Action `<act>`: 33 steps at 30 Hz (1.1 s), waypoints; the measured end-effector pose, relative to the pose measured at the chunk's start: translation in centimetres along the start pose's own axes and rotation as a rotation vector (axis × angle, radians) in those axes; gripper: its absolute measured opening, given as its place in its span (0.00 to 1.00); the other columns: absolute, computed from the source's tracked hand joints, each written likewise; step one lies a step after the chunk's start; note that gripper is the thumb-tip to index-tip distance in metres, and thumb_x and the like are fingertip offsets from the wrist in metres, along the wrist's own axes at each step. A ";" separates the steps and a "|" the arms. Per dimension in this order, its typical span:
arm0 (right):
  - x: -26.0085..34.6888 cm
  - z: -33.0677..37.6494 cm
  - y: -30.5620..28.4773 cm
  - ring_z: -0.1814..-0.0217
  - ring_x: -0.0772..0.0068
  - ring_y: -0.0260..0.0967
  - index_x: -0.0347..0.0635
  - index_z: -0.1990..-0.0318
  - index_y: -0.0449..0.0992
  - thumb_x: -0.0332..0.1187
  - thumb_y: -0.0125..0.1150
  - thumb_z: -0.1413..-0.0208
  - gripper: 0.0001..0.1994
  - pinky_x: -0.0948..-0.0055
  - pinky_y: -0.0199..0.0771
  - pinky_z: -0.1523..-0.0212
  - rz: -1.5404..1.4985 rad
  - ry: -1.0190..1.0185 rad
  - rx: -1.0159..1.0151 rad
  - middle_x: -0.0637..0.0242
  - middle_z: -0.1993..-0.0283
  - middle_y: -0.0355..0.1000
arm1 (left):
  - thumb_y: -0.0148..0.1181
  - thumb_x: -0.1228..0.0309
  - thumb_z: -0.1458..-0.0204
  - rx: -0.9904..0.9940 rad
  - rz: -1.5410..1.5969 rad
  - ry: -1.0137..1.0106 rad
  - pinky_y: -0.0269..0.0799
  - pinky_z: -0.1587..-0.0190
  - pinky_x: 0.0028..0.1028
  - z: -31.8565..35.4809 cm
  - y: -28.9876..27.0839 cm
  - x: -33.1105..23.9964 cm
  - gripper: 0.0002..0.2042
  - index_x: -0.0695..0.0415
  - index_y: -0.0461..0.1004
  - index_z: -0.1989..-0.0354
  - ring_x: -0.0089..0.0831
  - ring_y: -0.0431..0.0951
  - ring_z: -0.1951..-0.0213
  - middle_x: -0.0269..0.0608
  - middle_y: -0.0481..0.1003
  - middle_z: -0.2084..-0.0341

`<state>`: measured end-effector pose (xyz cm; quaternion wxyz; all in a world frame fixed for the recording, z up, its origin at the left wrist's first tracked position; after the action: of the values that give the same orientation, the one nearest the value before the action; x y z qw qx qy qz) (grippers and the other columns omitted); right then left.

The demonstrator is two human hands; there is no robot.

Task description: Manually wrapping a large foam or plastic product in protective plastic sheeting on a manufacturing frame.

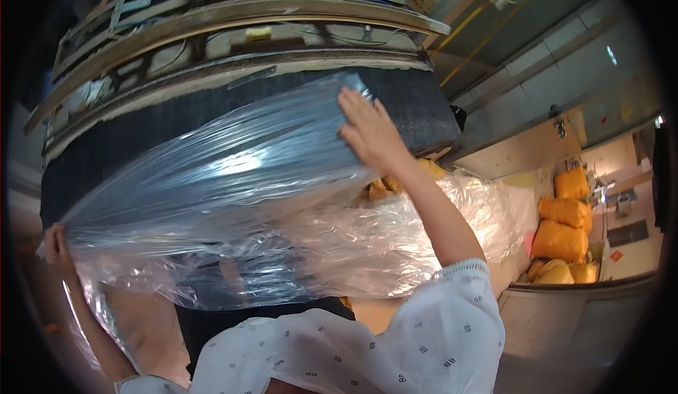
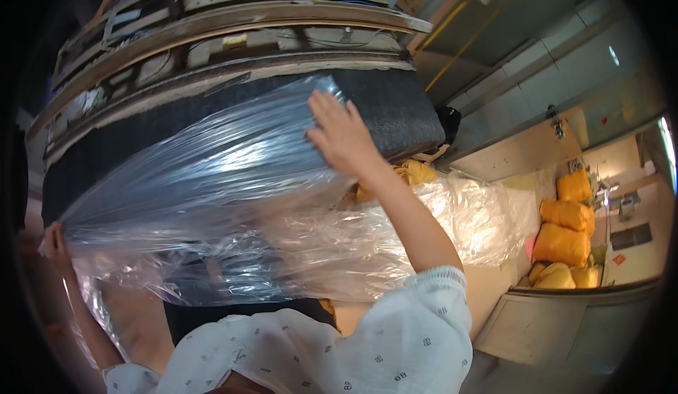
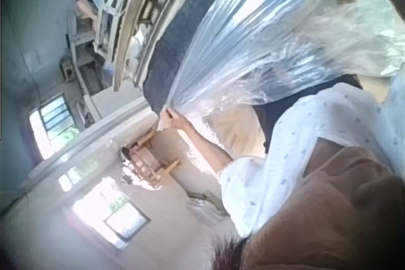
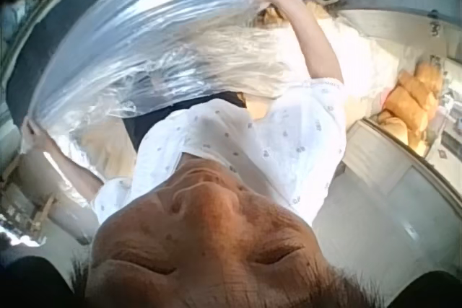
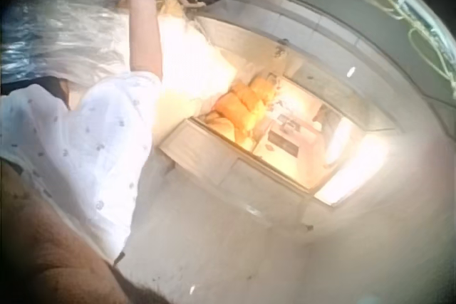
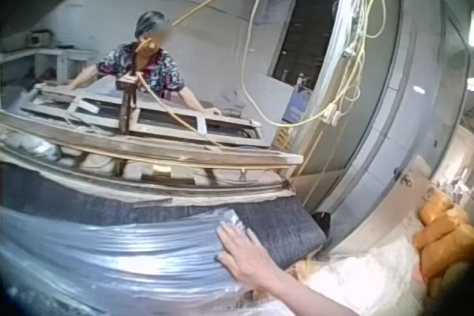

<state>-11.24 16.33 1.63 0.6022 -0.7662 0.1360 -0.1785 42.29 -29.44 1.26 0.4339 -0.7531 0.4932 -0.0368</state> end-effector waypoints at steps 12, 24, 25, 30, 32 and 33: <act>3.8 -3.5 -0.9 0.44 0.56 0.62 0.39 0.51 0.68 0.34 0.52 0.46 0.16 0.63 0.61 0.45 -0.109 -0.118 -0.146 0.55 0.47 0.65 | 0.52 0.81 0.47 -0.021 -0.140 -0.112 0.67 0.59 0.26 10.8 -12.6 0.3 0.04 0.65 0.73 0.64 0.32 0.71 0.63 0.42 0.71 0.68; -1.9 -10.0 -2.2 0.63 0.77 0.66 0.39 0.61 0.69 0.32 0.53 0.43 0.07 0.79 0.65 0.62 -1.255 0.126 -0.264 0.69 0.63 0.71 | 0.46 0.62 0.41 -0.184 0.531 -0.717 0.63 0.48 0.26 9.0 -6.6 4.7 0.19 0.66 0.67 0.50 0.27 0.68 0.52 0.41 0.69 0.56; -1.3 -9.8 -2.7 0.65 0.79 0.65 0.41 0.61 0.67 0.32 0.50 0.41 0.05 0.82 0.64 0.64 -1.412 0.275 -0.305 0.69 0.65 0.69 | 0.46 0.63 0.41 -0.224 0.723 -0.735 0.61 0.46 0.26 5.7 -4.9 1.9 0.19 0.65 0.64 0.47 0.28 0.66 0.50 0.40 0.67 0.52; -7.5 -8.8 -1.2 0.67 0.70 0.66 0.38 0.62 0.66 0.31 0.50 0.45 0.07 0.72 0.66 0.62 -0.585 0.461 -0.747 0.62 0.69 0.68 | 0.51 0.60 0.43 -0.198 0.487 -0.532 0.61 0.52 0.20 -5.4 3.9 1.5 0.16 0.58 0.71 0.53 0.22 0.68 0.56 0.32 0.71 0.60; -7.1 -8.7 1.2 0.64 0.65 0.68 0.37 0.62 0.67 0.30 0.51 0.45 0.07 0.70 0.66 0.59 -0.587 0.488 -0.794 0.57 0.67 0.70 | 0.54 0.59 0.45 -0.111 0.211 -0.337 0.62 0.57 0.18 -8.0 7.0 2.8 0.15 0.59 0.76 0.62 0.19 0.69 0.65 0.29 0.73 0.72; -7.6 -8.4 1.1 0.64 0.64 0.68 0.37 0.63 0.68 0.30 0.52 0.46 0.07 0.70 0.66 0.59 -0.608 0.519 -0.786 0.57 0.67 0.70 | 0.55 0.59 0.46 -0.107 0.222 -0.348 0.62 0.58 0.18 -9.3 9.0 2.2 0.15 0.60 0.76 0.62 0.19 0.70 0.66 0.30 0.74 0.72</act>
<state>-21.75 11.99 1.50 0.1394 -0.8688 0.1088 -0.4626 32.54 -38.11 0.04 0.4734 -0.7111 0.4921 0.1677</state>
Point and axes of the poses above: each hand's wrist, its own z-axis away from the middle knuckle, its own y-axis out of the palm, x = y × z, the point moved 6 cm from there along -z, towards the middle knuckle
